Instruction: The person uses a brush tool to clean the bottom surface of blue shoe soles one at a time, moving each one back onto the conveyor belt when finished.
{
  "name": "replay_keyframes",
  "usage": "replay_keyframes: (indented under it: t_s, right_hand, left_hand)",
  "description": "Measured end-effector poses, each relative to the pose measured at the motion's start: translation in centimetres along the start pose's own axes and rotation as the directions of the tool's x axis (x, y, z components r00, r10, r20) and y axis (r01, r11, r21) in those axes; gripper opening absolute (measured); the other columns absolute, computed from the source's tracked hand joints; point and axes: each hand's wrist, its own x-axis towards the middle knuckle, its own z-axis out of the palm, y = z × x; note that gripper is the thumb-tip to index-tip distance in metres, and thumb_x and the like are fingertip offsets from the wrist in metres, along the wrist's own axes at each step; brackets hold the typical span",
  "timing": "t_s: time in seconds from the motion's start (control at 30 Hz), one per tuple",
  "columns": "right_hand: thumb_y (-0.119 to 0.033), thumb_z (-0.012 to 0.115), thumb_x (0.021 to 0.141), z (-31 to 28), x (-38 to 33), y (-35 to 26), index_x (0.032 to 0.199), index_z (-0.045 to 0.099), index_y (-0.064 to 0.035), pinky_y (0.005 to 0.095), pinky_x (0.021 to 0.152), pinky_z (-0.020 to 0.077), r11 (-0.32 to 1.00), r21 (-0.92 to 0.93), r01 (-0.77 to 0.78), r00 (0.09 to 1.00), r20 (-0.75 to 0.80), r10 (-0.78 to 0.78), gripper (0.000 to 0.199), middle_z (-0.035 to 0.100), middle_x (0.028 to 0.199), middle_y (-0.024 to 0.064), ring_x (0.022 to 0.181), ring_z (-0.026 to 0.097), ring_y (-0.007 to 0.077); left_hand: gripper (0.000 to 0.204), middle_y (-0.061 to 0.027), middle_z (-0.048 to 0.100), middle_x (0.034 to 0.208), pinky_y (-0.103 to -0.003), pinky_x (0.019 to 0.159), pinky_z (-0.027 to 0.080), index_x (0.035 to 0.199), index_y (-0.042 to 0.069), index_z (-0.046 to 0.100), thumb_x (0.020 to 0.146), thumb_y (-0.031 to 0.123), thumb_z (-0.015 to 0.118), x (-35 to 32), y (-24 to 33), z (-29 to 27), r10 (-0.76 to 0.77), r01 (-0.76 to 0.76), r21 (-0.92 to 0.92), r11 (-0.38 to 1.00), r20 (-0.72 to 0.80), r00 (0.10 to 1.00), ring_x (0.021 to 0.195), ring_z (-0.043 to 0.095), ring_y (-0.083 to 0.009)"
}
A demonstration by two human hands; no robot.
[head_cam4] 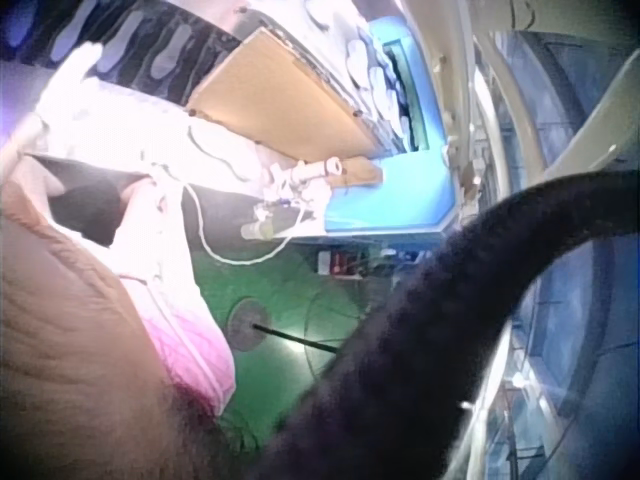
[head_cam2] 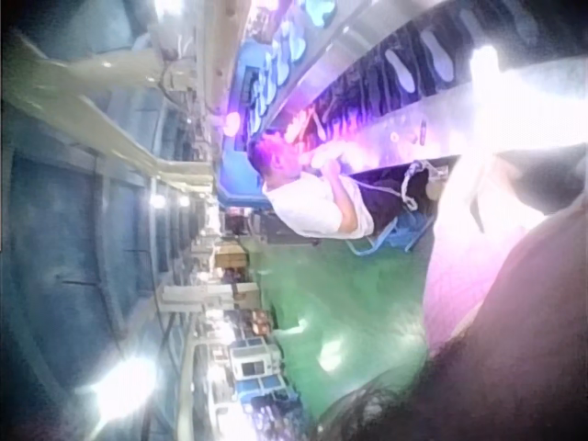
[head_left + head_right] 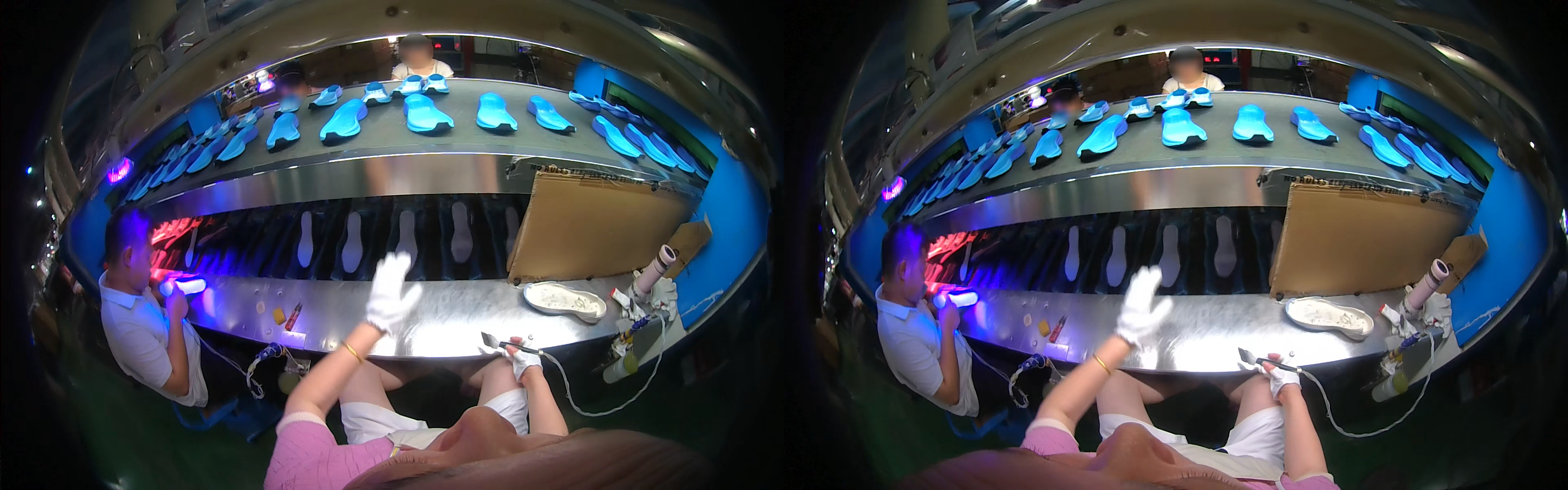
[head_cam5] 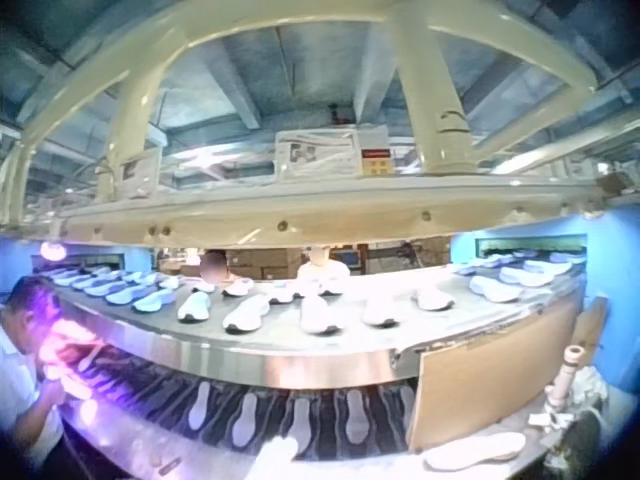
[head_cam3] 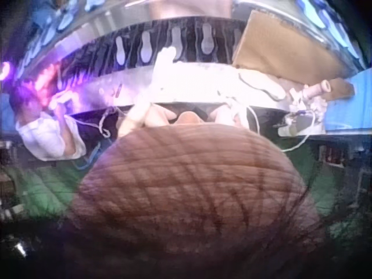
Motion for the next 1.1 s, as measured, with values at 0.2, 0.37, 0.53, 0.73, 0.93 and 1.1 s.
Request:
replay_keyframes:
  t_s: [0.2, 0.37, 0.53, 0.73, 0.93, 1.1]
  right_hand:
    - [0.002, 0.075, 0.075, -0.1, 0.1, 0.3, 0.105, 0.059, 0.0011, 0.0295, 0.075, 0.0561, 0.999, -0.018, -0.034, 0.999, -0.021, 0.033, 0.034, 0.063, 0.097, 0.0121, 0.085, 0.062, 0.0211]
    - [0.001, 0.075, 0.076, -0.3, 0.1, 0.4, 0.104, 0.06, -0.0008, 0.0292, 0.078, 0.0529, 0.996, -0.063, -0.06, 0.998, 0.002, 0.06, 0.032, 0.063, 0.096, 0.0103, 0.086, 0.062, 0.0203]
    - [0.001, 0.074, 0.077, -0.2, 0.2, 0.3, 0.105, 0.061, -0.0011, 0.0281, 0.077, 0.0529, 0.996, -0.053, -0.074, 0.997, 0.014, 0.075, 0.031, 0.063, 0.097, 0.0097, 0.085, 0.061, 0.0186]
    - [0.003, 0.074, 0.077, -0.2, 0.4, 0.4, 0.106, 0.06, -0.0018, 0.0298, 0.074, 0.0544, 0.995, 0.01, -0.099, 0.995, 0.003, 0.099, 0.032, 0.062, 0.097, 0.011, 0.085, 0.061, 0.021]
    - [0.002, 0.071, 0.081, 0.5, 0.6, -0.6, 0.11, 0.057, -0.0007, 0.0301, 0.073, 0.0573, 0.974, 0.182, -0.132, 0.991, 0.0, 0.134, 0.032, 0.062, 0.098, 0.0115, 0.084, 0.063, 0.022]
    - [0.003, 0.07, 0.08, 1.8, 0.5, -2.2, 0.105, 0.056, -0.0028, 0.0334, 0.077, 0.0577, 0.945, 0.326, 0.0, 1.0, 0.021, -0.008, 0.03, 0.059, 0.1, 0.0122, 0.087, 0.062, 0.0247]
  left_hand:
    - [0.059, -0.02, 0.046, 0.14, -0.042, 0.116, 0.022, 0.137, 0.001, 0.044, 0.088, 0.029, 0.062, 20.0, 3.3, -6.3, 0.32, -0.258, 0.249, 0.934, -0.254, 0.913, 0.135, 0.037, -0.0339]
    - [0.061, -0.0162, 0.049, 0.139, -0.042, 0.109, 0.032, 0.136, 0.009, 0.049, 0.086, 0.042, 0.06, 30.5, 2.0, -5.2, 0.015, -0.004, 0.501, 0.865, -0.018, 1.0, 0.127, 0.045, -0.0325]
    - [0.034, -0.0082, 0.063, 0.119, -0.037, 0.092, 0.047, 0.114, 0.019, 0.067, 0.088, 0.038, 0.057, 31.7, 0.1, -3.5, -0.27, 0.217, 0.455, 0.863, 0.053, 0.962, 0.107, 0.06, -0.0253]
    - [0.022, -0.0099, 0.063, 0.096, -0.038, 0.083, 0.046, 0.093, 0.008, 0.068, 0.076, 0.019, 0.075, 22.7, 1.9, -6.8, 0.293, -0.19, 0.306, 0.933, -0.336, 0.895, 0.092, 0.057, -0.0295]
    - [0.027, -0.009, 0.06, 0.121, -0.04, 0.103, 0.04, 0.119, 0.006, 0.057, 0.099, 0.023, 0.051, 15.4, 5.1, -16.0, -0.062, -0.324, -0.84, 0.435, -0.387, 0.92, 0.115, 0.054, -0.0215]
    - [0.045, -0.0207, 0.058, 0.124, -0.046, 0.099, 0.043, 0.113, -0.001, 0.061, 0.098, 0.039, 0.049, 7.9, 7.4, -15.7, -0.132, 0.075, -0.878, -0.472, 0.155, 0.979, 0.109, 0.056, -0.0305]
